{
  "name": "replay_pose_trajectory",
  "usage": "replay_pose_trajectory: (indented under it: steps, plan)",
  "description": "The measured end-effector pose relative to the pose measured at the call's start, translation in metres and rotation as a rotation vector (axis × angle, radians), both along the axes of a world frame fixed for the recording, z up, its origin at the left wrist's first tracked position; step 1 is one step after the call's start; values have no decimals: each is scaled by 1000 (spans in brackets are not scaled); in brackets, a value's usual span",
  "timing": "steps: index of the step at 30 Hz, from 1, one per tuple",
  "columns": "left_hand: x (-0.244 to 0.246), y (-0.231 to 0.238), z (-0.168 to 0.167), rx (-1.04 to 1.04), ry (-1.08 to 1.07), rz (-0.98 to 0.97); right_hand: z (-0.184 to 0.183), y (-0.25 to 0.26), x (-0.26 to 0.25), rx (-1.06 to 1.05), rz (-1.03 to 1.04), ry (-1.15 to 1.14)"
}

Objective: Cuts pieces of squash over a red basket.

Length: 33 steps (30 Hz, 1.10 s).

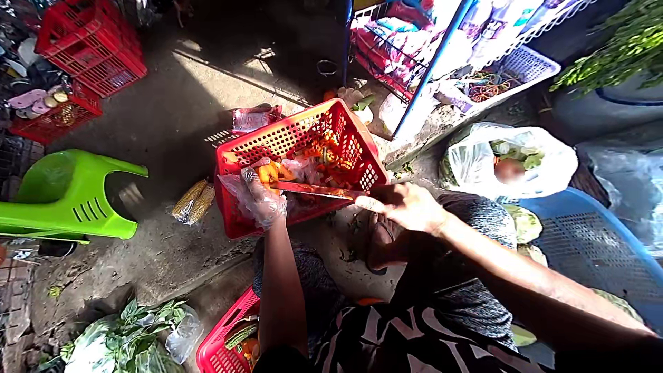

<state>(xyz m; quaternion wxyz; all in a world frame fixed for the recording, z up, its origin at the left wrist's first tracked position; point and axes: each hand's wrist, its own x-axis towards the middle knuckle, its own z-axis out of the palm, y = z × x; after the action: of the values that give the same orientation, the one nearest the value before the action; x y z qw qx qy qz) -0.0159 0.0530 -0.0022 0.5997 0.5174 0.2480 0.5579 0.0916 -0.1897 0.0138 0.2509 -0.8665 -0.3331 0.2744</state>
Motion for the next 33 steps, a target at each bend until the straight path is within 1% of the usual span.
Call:
replay_pose_trajectory:
  steps: [2, 4, 5, 6, 8, 10, 12, 13, 14, 17, 18, 21, 24, 26, 27, 29, 30, 33]
  plan:
    - [1, -2, 1, -30, 15, 3, 10, 2, 5, -58, 19, -105]
    - [6, -3, 0, -5, -59, 16, 1, 5, -3, 1, 3, -159]
    - [8, -3, -1, 35, -89, 29, -8, 8, -10, 41, -18, -131]
    - [10, -3, -2, 81, -91, 55, -16, 12, -18, 78, -49, -51]
    - [13, -4, -4, 137, -54, 125, -24, 20, -35, 130, -110, 218]
    - [15, -8, -3, 141, 14, 190, -24, 28, -53, 198, -172, 516]
    - [15, -9, -4, 171, 28, 190, -18, 30, -61, 225, -212, 816]
    - [15, -8, -4, 159, 22, 165, -17, 30, -60, 229, -215, 839]
    - [15, -7, -3, 108, 11, 128, -21, 28, -57, 239, -201, 738]
    - [13, -7, 1, -144, 15, -43, -38, 22, -35, 231, -136, 247]
    - [12, -9, -1, -239, 32, -97, -40, 22, -29, 246, -126, 114]
    - [13, -33, -4, -402, 137, -233, -33, 31, -19, 302, -73, -137]
    - [12, -55, -1, -541, 201, -337, -40, 48, -13, 437, -10, -400]
    - [11, -57, -4, -687, 145, -336, -52, 56, -8, 501, 11, -556]
    - [12, -56, -5, -720, 130, -340, -59, 58, -6, 527, 17, -612]
    - [12, -54, -8, -737, 130, -420, -74, 61, 0, 541, 3, -654]
    - [13, -53, -7, -751, 136, -437, -79, 62, 3, 509, -26, -616]
    - [19, -44, -5, -820, 120, -386, -76, 55, 30, 272, -157, -324]
